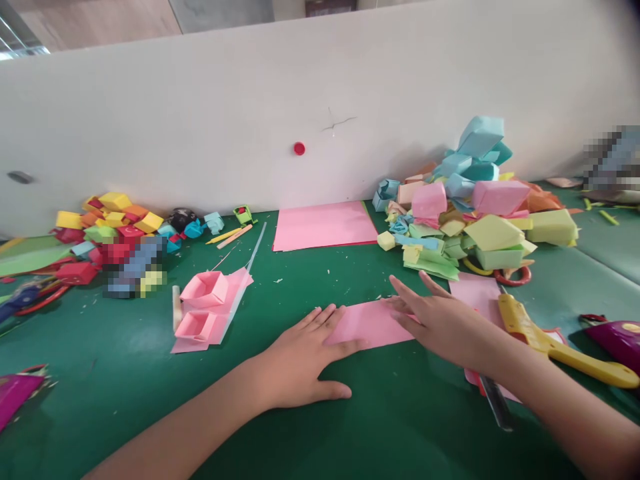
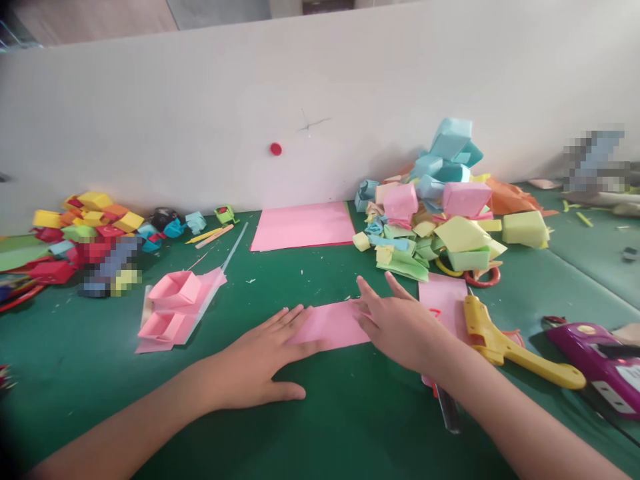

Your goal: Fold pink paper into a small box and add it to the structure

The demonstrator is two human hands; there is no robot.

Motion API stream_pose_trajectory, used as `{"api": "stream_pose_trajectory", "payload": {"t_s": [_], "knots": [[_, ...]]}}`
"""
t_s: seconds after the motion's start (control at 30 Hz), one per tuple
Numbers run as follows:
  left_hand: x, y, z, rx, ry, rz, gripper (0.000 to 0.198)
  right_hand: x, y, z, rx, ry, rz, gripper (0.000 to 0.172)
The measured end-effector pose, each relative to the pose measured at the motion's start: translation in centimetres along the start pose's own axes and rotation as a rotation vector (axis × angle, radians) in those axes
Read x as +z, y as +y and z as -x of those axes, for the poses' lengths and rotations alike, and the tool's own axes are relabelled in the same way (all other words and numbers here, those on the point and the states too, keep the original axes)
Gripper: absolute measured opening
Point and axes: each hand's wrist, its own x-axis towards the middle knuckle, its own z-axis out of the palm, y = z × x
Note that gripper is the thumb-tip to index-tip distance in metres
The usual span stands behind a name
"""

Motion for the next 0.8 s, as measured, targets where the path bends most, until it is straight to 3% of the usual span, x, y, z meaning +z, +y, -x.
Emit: {"api": "stream_pose_trajectory", "payload": {"t_s": [0.23, 0.43, 0.8], "knots": [[0.1, -0.2, 0.1, -0.006, -0.015, 0.006, 0.073, -0.2, 2.8, -0.1, 0.282, 0.101, 0.101, 0.047], [0.2, -0.6, 0.1, 0.030, 0.039, -0.011, 0.072, -0.2, 2.1, -1.1, 0.253, 0.182, 0.105, 0.046], [0.3, -0.8, 1.1, -0.009, 0.074, -0.034, 0.071, -0.9, 2.2, -1.0, 0.275, 0.089, 0.155, 0.041]]}}
